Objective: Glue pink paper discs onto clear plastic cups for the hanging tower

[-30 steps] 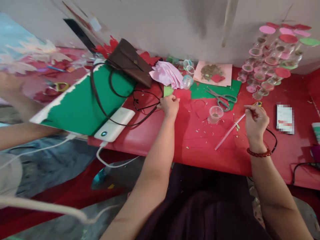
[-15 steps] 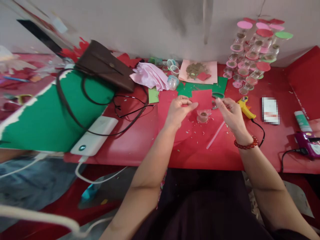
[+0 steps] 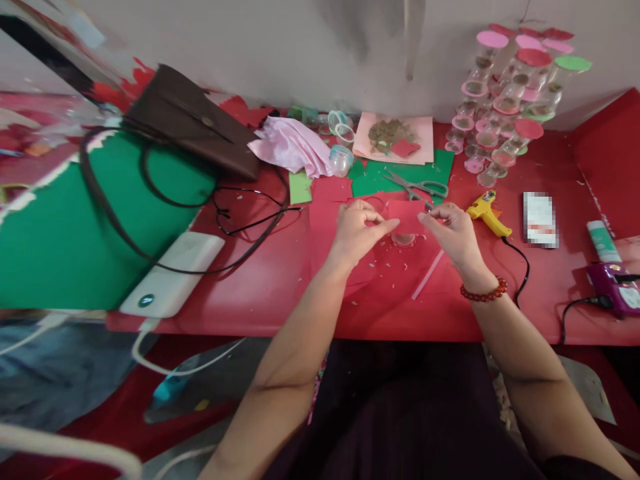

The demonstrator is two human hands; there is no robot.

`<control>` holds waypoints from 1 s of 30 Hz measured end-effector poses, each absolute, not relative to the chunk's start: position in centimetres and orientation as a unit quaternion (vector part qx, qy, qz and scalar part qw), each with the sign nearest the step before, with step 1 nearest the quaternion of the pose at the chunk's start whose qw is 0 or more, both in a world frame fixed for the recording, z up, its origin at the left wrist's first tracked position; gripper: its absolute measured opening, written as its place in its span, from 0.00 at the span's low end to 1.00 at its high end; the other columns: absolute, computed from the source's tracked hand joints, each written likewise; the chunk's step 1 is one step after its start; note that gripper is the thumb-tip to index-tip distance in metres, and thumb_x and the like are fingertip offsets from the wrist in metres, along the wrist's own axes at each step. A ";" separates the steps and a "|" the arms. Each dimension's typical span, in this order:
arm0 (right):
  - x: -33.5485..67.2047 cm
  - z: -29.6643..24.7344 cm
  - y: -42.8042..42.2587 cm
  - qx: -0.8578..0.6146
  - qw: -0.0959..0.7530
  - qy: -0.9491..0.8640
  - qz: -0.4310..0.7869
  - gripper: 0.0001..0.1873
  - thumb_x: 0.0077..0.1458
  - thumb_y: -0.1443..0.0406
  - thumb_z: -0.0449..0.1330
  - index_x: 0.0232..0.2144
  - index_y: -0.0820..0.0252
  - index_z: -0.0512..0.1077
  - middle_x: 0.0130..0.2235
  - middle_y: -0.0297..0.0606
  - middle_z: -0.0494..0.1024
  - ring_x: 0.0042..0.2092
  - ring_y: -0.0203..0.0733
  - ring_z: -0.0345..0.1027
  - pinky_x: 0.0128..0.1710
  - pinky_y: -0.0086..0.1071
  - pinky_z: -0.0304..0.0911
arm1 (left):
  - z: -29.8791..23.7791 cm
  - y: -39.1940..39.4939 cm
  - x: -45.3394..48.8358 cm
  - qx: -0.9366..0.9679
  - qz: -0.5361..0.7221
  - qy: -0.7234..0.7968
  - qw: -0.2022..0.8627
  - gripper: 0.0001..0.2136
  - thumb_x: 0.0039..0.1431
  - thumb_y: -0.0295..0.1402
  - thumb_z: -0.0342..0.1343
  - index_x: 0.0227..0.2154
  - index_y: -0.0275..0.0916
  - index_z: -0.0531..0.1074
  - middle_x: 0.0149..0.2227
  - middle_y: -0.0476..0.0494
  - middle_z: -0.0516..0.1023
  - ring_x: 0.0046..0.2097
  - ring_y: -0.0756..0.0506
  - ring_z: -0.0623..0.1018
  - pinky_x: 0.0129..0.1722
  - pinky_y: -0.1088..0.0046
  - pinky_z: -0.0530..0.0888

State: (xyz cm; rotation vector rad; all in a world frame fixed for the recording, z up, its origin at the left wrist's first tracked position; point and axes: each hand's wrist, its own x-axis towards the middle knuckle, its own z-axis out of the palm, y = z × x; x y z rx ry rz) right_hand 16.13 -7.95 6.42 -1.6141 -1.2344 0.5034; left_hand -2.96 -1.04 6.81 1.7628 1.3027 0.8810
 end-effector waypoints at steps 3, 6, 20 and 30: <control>16.3 6.1 -7.8 -0.685 0.476 -0.512 0.204 0.09 0.53 0.61 0.68 0.23 0.54 0.75 0.33 0.33 0.78 0.41 0.45 0.71 0.54 0.49 0.62 | 6.4 -1.1 -2.8 0.709 0.331 0.520 0.343 0.14 0.50 0.38 0.75 0.19 0.42 0.75 0.39 0.44 0.76 0.53 0.36 0.73 0.63 0.46 0.67; 16.3 5.8 -7.7 -0.688 0.467 -0.521 0.196 0.10 0.53 0.61 0.67 0.23 0.54 0.73 0.32 0.33 0.77 0.39 0.44 0.69 0.53 0.48 0.62 | 6.2 -1.1 -3.0 0.729 0.324 0.519 0.307 0.16 0.48 0.40 0.75 0.19 0.42 0.74 0.38 0.43 0.77 0.54 0.35 0.73 0.62 0.45 0.68; 17.4 6.2 -8.5 -0.639 0.624 -0.434 0.120 0.10 0.62 0.55 0.60 0.33 0.53 0.67 0.34 0.32 0.70 0.37 0.38 0.65 0.41 0.36 0.62 | 6.5 -2.6 -2.6 0.949 0.190 0.218 0.124 0.36 0.72 0.59 0.41 0.75 0.44 0.55 0.75 0.37 0.62 0.77 0.37 0.59 0.78 0.48 0.45; 18.0 6.7 -8.7 -0.629 0.647 -0.419 0.106 0.17 0.66 0.49 0.58 0.33 0.53 0.65 0.32 0.31 0.66 0.33 0.36 0.59 0.36 0.34 0.59 | 7.0 -2.7 -2.9 0.938 0.211 0.236 0.140 0.42 0.69 0.64 0.35 0.76 0.42 0.51 0.77 0.34 0.57 0.79 0.35 0.53 0.78 0.48 0.40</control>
